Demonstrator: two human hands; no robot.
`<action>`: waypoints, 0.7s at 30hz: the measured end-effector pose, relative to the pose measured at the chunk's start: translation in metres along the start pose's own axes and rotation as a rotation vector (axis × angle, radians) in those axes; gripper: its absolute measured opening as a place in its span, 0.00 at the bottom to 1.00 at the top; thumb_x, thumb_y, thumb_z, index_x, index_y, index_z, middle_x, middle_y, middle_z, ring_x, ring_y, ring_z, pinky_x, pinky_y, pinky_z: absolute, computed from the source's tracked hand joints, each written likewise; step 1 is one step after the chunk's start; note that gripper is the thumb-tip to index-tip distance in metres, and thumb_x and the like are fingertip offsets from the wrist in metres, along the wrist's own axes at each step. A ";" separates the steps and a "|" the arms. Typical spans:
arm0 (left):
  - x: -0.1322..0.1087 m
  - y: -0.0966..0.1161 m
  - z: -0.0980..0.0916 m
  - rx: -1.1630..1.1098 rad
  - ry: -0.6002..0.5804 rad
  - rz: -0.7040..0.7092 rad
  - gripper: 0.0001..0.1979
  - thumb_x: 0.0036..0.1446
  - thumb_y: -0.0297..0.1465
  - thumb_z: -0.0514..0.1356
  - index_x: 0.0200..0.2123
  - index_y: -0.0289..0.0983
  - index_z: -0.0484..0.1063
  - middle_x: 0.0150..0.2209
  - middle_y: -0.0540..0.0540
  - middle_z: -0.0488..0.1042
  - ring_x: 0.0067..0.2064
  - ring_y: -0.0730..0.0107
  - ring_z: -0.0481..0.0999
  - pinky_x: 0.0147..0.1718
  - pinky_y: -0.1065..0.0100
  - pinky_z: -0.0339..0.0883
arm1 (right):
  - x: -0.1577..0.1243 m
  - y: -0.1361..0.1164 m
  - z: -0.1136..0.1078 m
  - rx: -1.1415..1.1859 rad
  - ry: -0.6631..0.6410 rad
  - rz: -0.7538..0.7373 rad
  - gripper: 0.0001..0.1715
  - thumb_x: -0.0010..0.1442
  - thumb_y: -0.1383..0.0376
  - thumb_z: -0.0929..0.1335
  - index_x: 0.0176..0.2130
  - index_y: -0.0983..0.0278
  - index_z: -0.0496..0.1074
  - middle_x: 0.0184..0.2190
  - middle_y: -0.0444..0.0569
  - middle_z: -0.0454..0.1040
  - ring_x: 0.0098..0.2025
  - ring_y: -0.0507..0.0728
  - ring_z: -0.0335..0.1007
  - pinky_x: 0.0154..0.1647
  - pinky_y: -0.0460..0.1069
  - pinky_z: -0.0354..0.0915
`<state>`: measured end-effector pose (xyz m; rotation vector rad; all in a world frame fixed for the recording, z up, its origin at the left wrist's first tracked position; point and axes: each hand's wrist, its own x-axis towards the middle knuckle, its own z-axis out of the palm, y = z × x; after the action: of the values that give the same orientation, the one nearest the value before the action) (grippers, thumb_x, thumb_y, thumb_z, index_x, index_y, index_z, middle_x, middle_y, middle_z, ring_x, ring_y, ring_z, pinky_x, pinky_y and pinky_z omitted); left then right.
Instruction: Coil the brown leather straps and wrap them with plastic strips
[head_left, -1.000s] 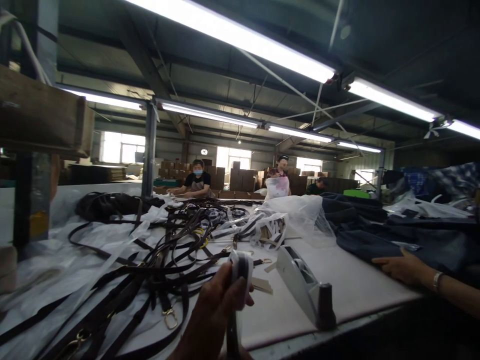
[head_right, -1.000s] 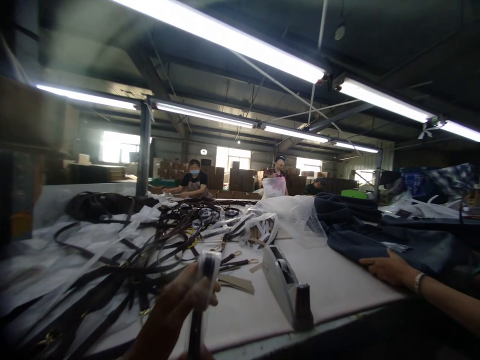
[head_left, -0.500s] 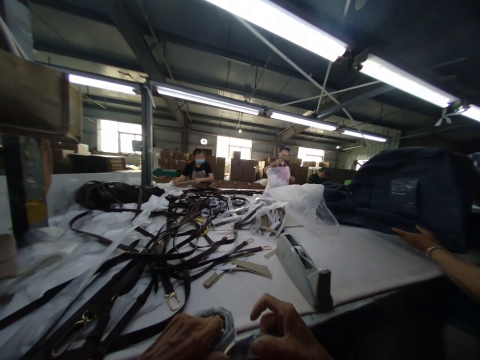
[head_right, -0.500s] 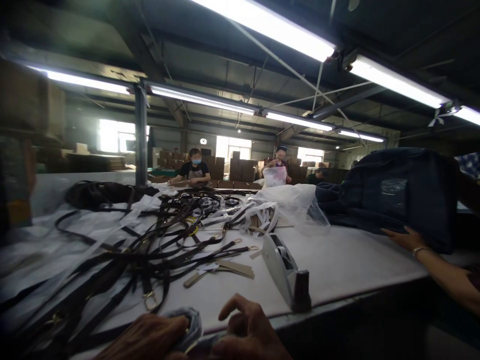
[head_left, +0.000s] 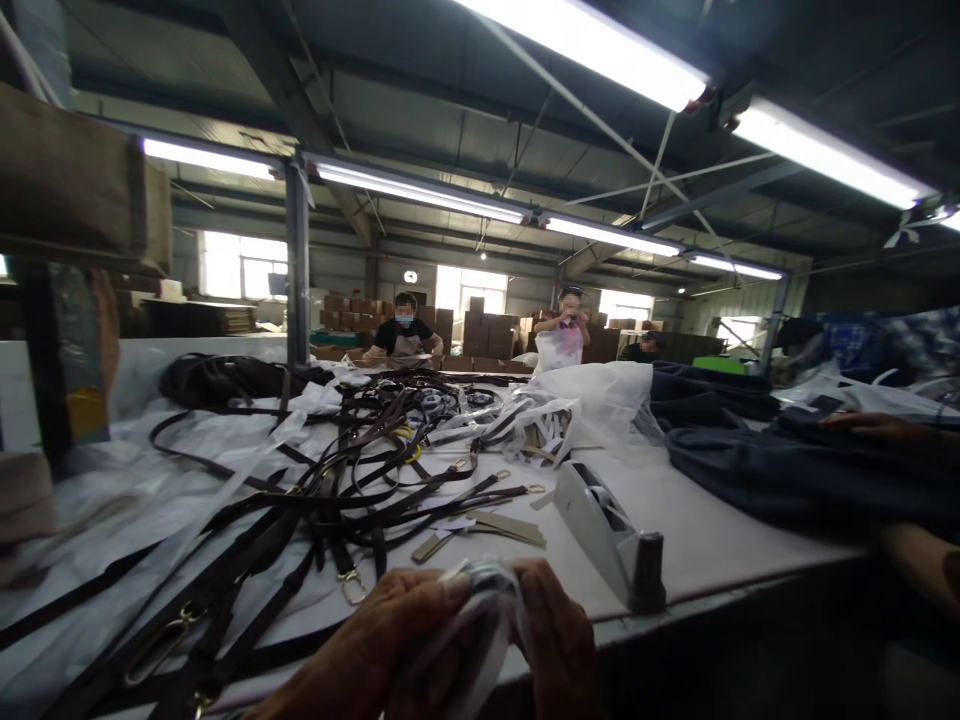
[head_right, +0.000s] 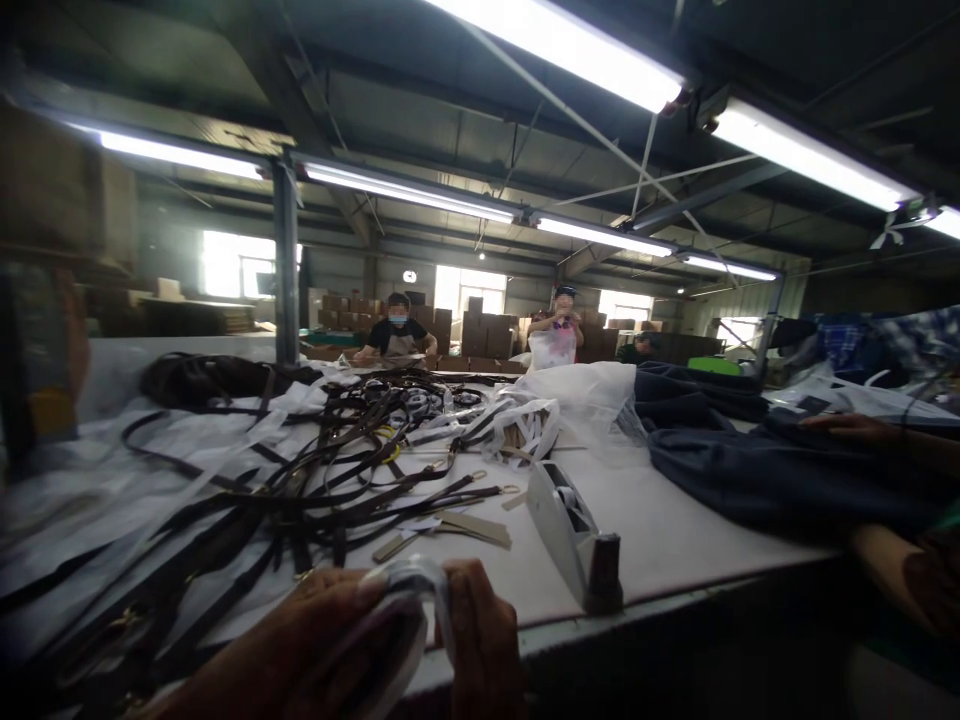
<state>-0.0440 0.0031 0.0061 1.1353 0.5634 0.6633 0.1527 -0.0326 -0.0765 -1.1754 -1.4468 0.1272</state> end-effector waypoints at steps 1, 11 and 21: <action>0.000 0.005 0.006 -0.068 -0.036 -0.015 0.19 0.51 0.47 0.72 0.29 0.35 0.80 0.27 0.46 0.77 0.27 0.68 0.72 0.28 0.70 0.65 | -0.004 0.000 0.002 -0.015 0.051 -0.009 0.22 0.73 0.49 0.61 0.47 0.55 0.79 0.33 0.54 0.79 0.35 0.63 0.78 0.32 0.53 0.73; 0.003 0.024 0.011 -0.189 0.040 0.032 0.18 0.54 0.43 0.71 0.28 0.33 0.77 0.21 0.51 0.72 0.24 0.75 0.66 0.25 0.75 0.60 | -0.002 -0.016 0.035 0.044 0.120 0.021 0.25 0.72 0.48 0.62 0.53 0.60 0.77 0.39 0.54 0.81 0.43 0.64 0.79 0.42 0.54 0.76; 0.020 0.010 -0.011 -0.156 0.129 0.149 0.18 0.50 0.41 0.69 0.18 0.36 0.72 0.14 0.52 0.64 0.19 0.75 0.59 0.20 0.73 0.53 | 0.004 -0.028 0.045 0.103 0.074 0.060 0.28 0.67 0.45 0.68 0.59 0.55 0.73 0.46 0.51 0.80 0.53 0.64 0.75 0.46 0.51 0.76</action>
<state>-0.0403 0.0276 0.0109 0.9994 0.5295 0.8992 0.1017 -0.0188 -0.0679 -1.1282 -1.3255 0.1962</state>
